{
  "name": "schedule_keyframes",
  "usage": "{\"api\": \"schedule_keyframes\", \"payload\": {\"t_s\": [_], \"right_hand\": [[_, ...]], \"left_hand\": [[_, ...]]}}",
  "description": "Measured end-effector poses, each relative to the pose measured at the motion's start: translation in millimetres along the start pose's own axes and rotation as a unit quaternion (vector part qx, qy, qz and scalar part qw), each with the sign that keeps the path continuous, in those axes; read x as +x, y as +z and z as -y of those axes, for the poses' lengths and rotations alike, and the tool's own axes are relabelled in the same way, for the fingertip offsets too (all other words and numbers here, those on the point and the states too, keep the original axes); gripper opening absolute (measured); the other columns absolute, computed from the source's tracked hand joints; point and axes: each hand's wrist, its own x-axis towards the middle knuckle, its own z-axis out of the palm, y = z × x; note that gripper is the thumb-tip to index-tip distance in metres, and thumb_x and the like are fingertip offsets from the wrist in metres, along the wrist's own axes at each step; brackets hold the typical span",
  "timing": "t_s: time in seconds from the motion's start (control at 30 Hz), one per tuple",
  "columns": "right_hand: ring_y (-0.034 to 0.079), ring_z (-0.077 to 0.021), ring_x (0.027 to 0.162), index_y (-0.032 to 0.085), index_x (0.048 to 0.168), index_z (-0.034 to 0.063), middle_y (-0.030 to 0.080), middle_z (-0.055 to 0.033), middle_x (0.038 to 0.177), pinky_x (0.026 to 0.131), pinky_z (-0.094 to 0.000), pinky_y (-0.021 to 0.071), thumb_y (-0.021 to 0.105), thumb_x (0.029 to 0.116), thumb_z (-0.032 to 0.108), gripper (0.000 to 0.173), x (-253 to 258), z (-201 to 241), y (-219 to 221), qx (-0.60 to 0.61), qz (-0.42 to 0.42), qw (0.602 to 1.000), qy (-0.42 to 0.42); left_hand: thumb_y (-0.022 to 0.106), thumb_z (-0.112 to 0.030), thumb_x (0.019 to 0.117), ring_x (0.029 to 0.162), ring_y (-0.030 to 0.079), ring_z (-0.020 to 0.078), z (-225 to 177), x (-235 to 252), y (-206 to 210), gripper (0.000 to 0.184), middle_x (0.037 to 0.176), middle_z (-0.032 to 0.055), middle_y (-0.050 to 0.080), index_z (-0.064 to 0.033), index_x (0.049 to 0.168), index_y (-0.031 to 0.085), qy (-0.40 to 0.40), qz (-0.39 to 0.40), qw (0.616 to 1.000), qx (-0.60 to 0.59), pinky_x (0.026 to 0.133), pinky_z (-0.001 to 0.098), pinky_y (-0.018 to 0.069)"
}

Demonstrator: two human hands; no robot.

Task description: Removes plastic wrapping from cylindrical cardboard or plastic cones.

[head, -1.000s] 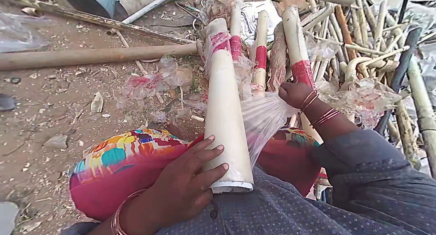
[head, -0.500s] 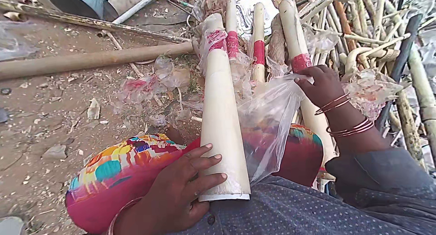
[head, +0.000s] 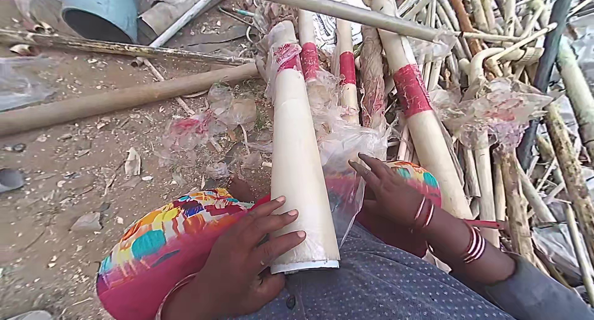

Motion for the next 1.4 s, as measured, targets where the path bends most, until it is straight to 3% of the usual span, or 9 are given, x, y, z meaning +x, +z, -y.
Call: {"api": "schedule_keyframes", "payload": {"t_s": [0.13, 0.27, 0.63, 0.83, 0.97, 1.13, 1.23, 1.3, 1.4], "right_hand": [[0.034, -0.0467, 0.149, 0.07, 0.122, 0.0031, 0.047, -0.0223, 0.155, 0.109, -0.0635, 0.0381, 0.063, 0.0927, 0.0, 0.03, 21, 8, 14, -0.015, -0.06, 0.998, 0.002], [0.068, -0.05, 0.11, 0.071, 0.095, -0.0052, 0.074, -0.0245, 0.103, 0.08, -0.0604, 0.0571, 0.062, 0.091, -0.001, 0.01, 22, -12, 4, -0.025, -0.331, 0.937, -0.109], [0.068, -0.052, 0.103, 0.071, 0.103, -0.0037, 0.072, -0.0275, 0.109, 0.075, -0.0622, 0.0531, 0.054, 0.0985, 0.002, 0.018, 48, -6, -120, -0.124, -0.586, 0.794, -0.101], [0.067, -0.045, 0.106, 0.072, 0.1, 0.0027, 0.071, -0.0214, 0.111, 0.074, -0.0556, 0.0521, 0.06, 0.0982, 0.007, 0.013, 86, 56, -171, -0.132, -0.575, 0.784, -0.194], [0.065, -0.0413, 0.103, 0.074, 0.097, 0.0062, 0.071, -0.019, 0.106, 0.078, -0.0534, 0.0501, 0.068, 0.0919, 0.012, 0.01, 107, 99, -169, -0.088, -0.578, 0.769, -0.26], [0.068, -0.0345, 0.073, 0.073, 0.102, 0.0039, 0.066, -0.0185, 0.094, 0.052, -0.0454, 0.0516, 0.076, 0.0807, 0.006, 0.022, 114, 139, -122, -0.009, -0.5, 0.818, -0.284], [0.07, -0.0425, 0.077, 0.072, 0.107, -0.001, 0.068, -0.0266, 0.107, 0.06, -0.0565, 0.0548, 0.074, 0.0838, 0.001, 0.024, 103, 151, -115, 0.053, -0.428, 0.868, -0.245], [0.071, -0.0438, 0.089, 0.072, 0.107, -0.0039, 0.068, -0.0289, 0.113, 0.072, -0.057, 0.0565, 0.066, 0.0888, 0.0, 0.019, 101, 147, -113, 0.089, -0.424, 0.864, -0.258], [0.066, -0.0393, 0.109, 0.07, 0.104, -0.0066, 0.067, -0.0273, 0.117, 0.089, -0.0519, 0.0542, 0.056, 0.0894, 0.006, 0.024, 109, 129, -101, 0.159, -0.417, 0.828, -0.34]], "left_hand": [[0.061, -0.036, 0.0939, 0.144, 0.043, 0.018, 0, 1, 1, 0.042, 0.142, -0.0003, 0.057, -0.0259, 0.135, 0.058, 0.001, -0.004, 1.0, 0.01, 0.12, 0.0319, 0.0345], [0.065, -0.036, 0.0923, 0.143, 0.043, 0.0176, 1, -1, 0, 0.04, 0.14, -0.0022, 0.058, -0.0257, 0.13, 0.062, -0.001, -0.015, 1.0, 0.005, 0.12, 0.0312, 0.0341], [0.066, -0.036, 0.0935, 0.144, 0.043, 0.0181, 2, 7, 0, 0.034, 0.136, -0.0022, 0.065, -0.022, 0.124, 0.069, 0.027, 0.0, 0.999, 0.024, 0.12, 0.0272, 0.0304], [0.069, -0.041, 0.0907, 0.14, 0.048, 0.0131, 4, 15, 1, 0.048, 0.133, -0.0025, 0.064, -0.0185, 0.128, 0.05, 0.017, -0.021, 0.999, -0.021, 0.118, 0.0257, 0.0368], [0.071, -0.058, 0.0883, 0.133, 0.053, 0.0067, 11, 11, -2, 0.083, 0.148, -0.0063, 0.052, -0.0295, 0.154, 0.031, -0.042, -0.058, 0.978, -0.195, 0.108, 0.025, 0.0469], [0.048, -0.075, 0.0917, 0.13, 0.052, -0.0023, 5, 21, 3, 0.08, 0.151, -0.0178, 0.05, -0.0321, 0.157, 0.032, -0.111, -0.114, 0.933, -0.322, 0.103, 0.0188, 0.0471], [0.046, -0.074, 0.0928, 0.125, 0.054, -0.002, 1, 23, 3, 0.086, 0.144, -0.0003, 0.058, -0.0048, 0.144, 0.045, -0.126, -0.137, 0.928, -0.322, 0.102, 0.0202, 0.0467], [0.044, -0.074, 0.0925, 0.115, 0.06, 0.0048, -5, 25, 0, 0.111, 0.137, 0.0221, 0.058, 0.0228, 0.145, 0.029, -0.152, -0.137, 0.934, -0.294, 0.092, 0.0217, 0.0495], [0.05, -0.073, 0.0909, 0.117, 0.062, 0.0172, -3, 29, 6, 0.117, 0.145, 0.0279, 0.051, 0.0183, 0.154, 0.014, -0.2, -0.156, 0.925, -0.284, 0.087, 0.0308, 0.0537]]}}
